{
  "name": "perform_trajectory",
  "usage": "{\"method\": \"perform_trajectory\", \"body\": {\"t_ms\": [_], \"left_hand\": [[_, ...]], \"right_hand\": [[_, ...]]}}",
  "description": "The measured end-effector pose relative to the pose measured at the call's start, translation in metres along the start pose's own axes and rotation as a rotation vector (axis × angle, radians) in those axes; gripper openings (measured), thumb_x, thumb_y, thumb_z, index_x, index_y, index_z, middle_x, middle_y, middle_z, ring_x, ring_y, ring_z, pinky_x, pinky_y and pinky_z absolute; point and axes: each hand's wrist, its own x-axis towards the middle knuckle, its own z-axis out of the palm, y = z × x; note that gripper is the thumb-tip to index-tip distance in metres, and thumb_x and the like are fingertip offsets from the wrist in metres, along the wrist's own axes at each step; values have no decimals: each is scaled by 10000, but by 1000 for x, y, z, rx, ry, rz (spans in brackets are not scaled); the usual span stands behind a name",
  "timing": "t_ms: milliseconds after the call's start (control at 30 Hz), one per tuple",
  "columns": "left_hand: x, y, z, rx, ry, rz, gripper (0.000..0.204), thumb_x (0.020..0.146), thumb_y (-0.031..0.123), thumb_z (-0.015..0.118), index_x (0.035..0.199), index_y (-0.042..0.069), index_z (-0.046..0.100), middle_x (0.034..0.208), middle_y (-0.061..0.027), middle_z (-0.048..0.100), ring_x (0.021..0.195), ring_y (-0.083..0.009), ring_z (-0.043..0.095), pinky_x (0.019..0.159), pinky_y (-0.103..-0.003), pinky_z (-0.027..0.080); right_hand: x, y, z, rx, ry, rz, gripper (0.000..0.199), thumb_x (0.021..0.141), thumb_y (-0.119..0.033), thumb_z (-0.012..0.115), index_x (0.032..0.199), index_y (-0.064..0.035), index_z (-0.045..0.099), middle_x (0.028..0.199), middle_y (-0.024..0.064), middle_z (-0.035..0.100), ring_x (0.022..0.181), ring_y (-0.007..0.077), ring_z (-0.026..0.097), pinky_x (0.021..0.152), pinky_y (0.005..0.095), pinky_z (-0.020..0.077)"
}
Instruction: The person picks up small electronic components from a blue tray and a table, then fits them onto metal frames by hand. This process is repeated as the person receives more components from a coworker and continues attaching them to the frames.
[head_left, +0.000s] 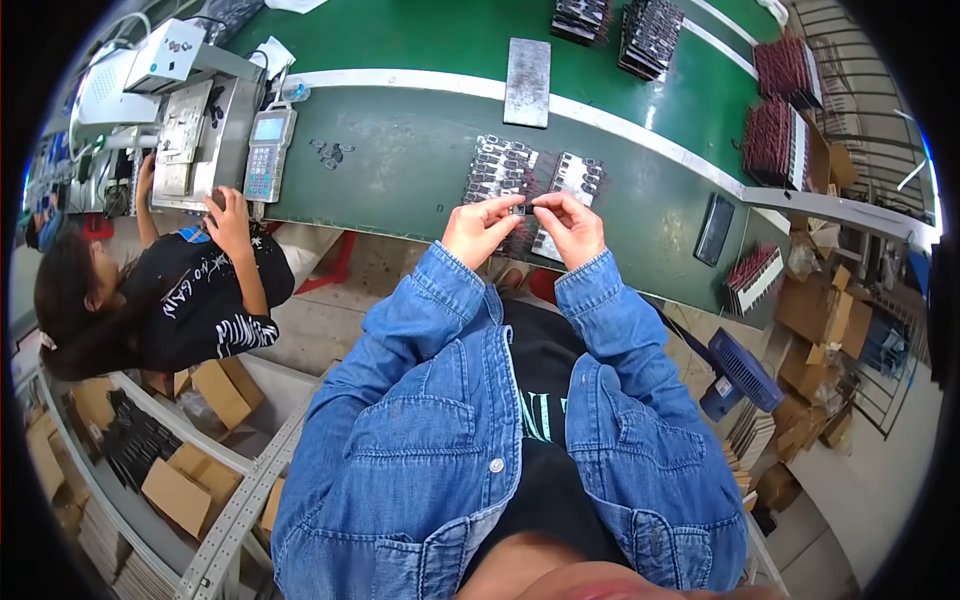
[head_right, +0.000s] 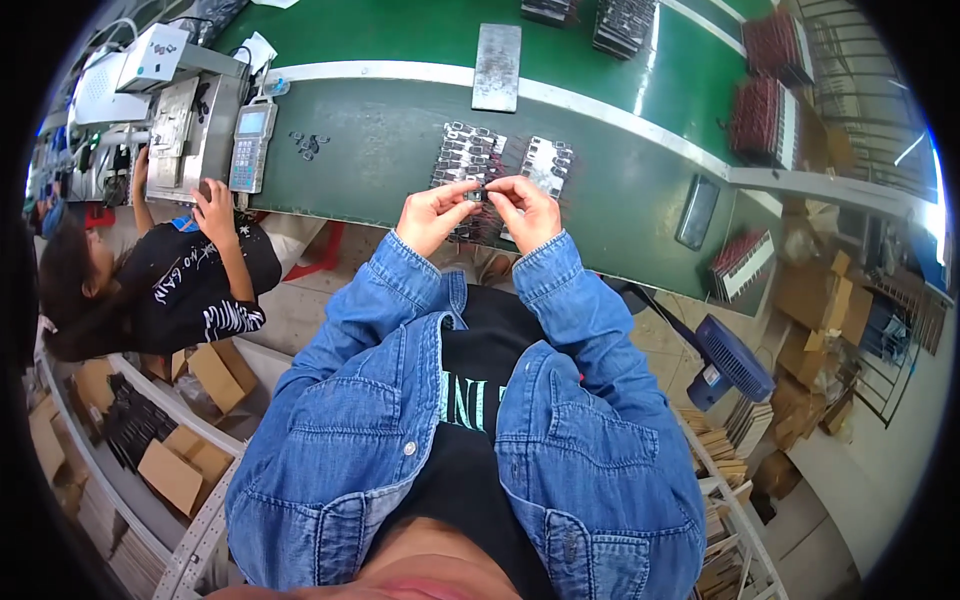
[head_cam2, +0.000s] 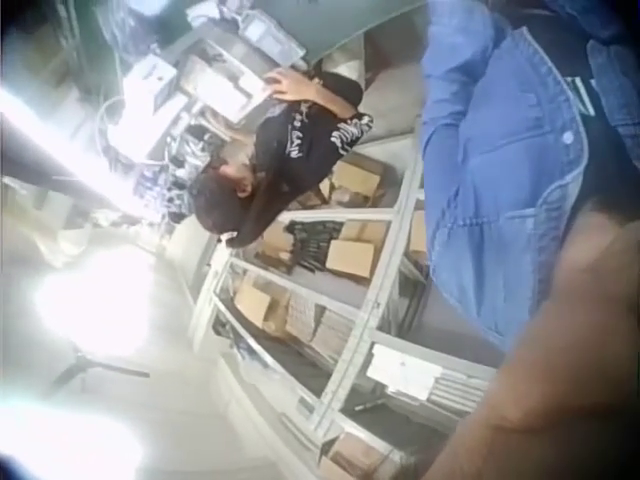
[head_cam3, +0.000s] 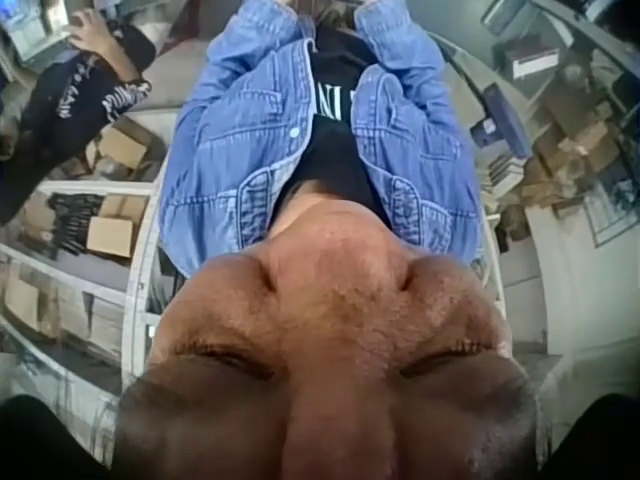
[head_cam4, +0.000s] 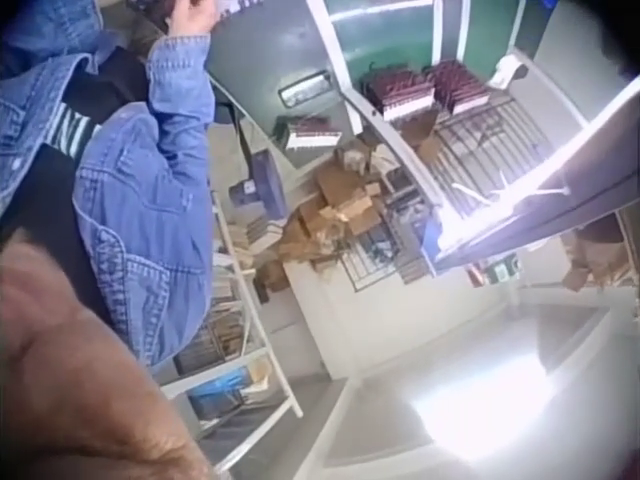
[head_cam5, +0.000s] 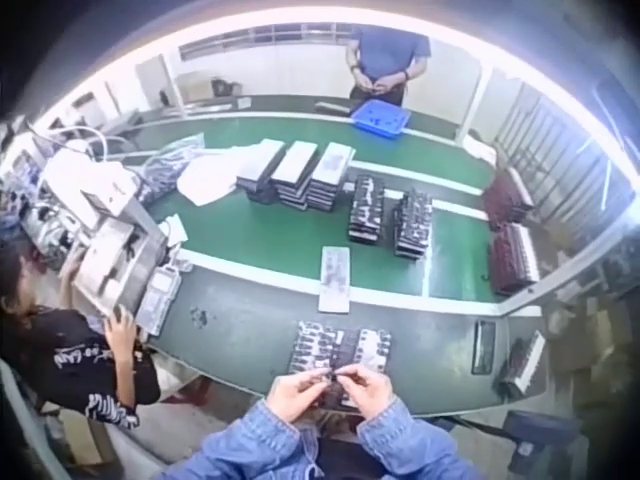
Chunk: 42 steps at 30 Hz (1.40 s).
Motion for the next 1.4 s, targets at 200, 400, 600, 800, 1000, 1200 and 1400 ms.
{"method": "perform_trajectory", "body": {"t_ms": [200, 400, 600, 800, 1000, 1200, 1400], "left_hand": [[-9, 0, 8, 93, 27, 46, 316, 835, 68, 630, 1149, 38, 607, 945, -101, 682, 810, -110, 642, 727, -251, 522], [-8, 9, 9, 109, 34, 71, 292, 823, 86, 646, 1109, 34, 618, 918, -106, 690, 803, -119, 653, 715, -258, 526], [-10, 17, 8, 142, -1, 31, 254, 818, 64, 644, 1062, 7, 598, 898, -108, 689, 833, -137, 661, 724, -261, 530], [-6, 11, 5, 178, -16, 62, 249, 820, 60, 637, 1061, 12, 599, 905, -114, 688, 838, -135, 660, 731, -269, 532], [-5, 18, 6, -70, -85, -37, 225, 846, 64, 616, 1056, -13, 599, 930, -107, 681, 838, -131, 652, 732, -261, 537], [-5, 13, 5, -220, -106, -130, 201, 870, 55, 587, 1049, -33, 597, 927, -100, 673, 829, -132, 645, 717, -252, 541], [-10, 8, 19, -189, 22, -100, 166, 878, 37, 562, 1026, -23, 605, 897, -94, 670, 805, -133, 649, 703, -250, 543]], "right_hand": [[-11, -3, 2, -60, -43, -1, 115, 811, -17, 643, 926, -18, 634, 839, 27, 638, 735, 79, 606, 656, 226, 506], [-1, 4, -7, 83, -143, 134, 116, 816, -23, 645, 928, -9, 621, 828, 32, 632, 747, 93, 612, 668, 238, 517], [8, 7, -15, 319, -300, 244, 127, 822, -29, 644, 938, -8, 596, 825, 43, 628, 765, 116, 615, 698, 259, 522], [13, 6, -18, 274, -349, 272, 136, 817, -23, 649, 932, 0, 580, 870, 51, 617, 776, 128, 609, 721, 269, 514], [8, 5, -21, 172, -365, 157, 131, 816, -21, 646, 929, -8, 582, 847, 44, 614, 765, 115, 599, 708, 263, 516], [6, 6, -17, 169, -337, 93, 133, 816, -15, 641, 935, -9, 583, 873, 39, 605, 805, 108, 587, 702, 262, 516], [-2, 9, -13, 195, -292, 83, 169, 824, -12, 629, 984, -13, 573, 915, 37, 593, 868, 115, 578, 757, 270, 511]]}}
